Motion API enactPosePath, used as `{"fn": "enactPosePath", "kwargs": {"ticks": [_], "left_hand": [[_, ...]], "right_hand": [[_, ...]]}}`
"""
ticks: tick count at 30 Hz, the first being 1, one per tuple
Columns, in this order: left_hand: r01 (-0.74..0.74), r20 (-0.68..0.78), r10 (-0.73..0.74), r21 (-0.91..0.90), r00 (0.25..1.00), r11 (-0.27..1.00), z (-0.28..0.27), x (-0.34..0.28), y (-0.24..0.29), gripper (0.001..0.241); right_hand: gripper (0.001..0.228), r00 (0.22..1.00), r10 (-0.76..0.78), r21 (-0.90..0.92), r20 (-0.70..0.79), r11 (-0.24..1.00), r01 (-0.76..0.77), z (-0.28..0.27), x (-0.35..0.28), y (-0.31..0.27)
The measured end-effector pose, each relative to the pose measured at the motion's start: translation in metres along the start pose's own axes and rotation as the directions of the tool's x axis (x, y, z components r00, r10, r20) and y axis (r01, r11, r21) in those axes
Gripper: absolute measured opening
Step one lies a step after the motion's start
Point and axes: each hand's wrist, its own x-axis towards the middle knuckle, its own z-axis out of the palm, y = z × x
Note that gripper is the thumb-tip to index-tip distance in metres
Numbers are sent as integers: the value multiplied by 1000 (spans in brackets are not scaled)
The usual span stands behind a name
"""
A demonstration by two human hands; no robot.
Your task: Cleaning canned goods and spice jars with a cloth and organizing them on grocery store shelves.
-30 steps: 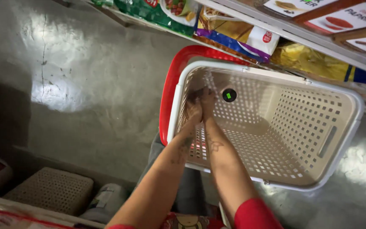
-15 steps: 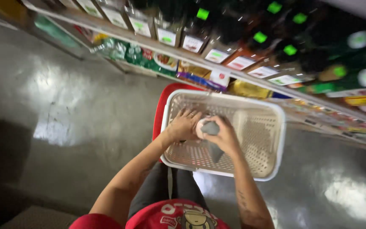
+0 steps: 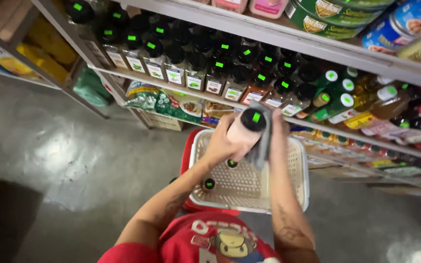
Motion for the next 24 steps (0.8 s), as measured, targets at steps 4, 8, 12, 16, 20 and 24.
{"fn": "enactPosePath", "kwargs": {"ticks": [4,8,12,16,20,24], "left_hand": [[158,-98,-162,-53,982,986,-7,25,25,62],[195,-80,-200,-63,977,979,-29,36,55,56],[254,9,-253,-63,967,965,-46,41,66,46],[373,-65,-379,-80,923,924,-61,59,51,67],[454,-17,-477,-278,879,847,-77,75,54,59],[514,153,-511,26,846,858,-77,90,66,89]], "right_hand": [[58,701,-693,-443,168,582,682,45,-50,31],[50,594,-800,-376,89,525,764,79,-54,11],[75,988,-53,196,-148,977,82,93,-27,-22],[49,792,-607,-314,-63,766,562,122,-57,-13],[64,992,-30,143,-120,989,48,50,38,129],[103,967,227,272,-116,944,-189,105,-60,11]]}}
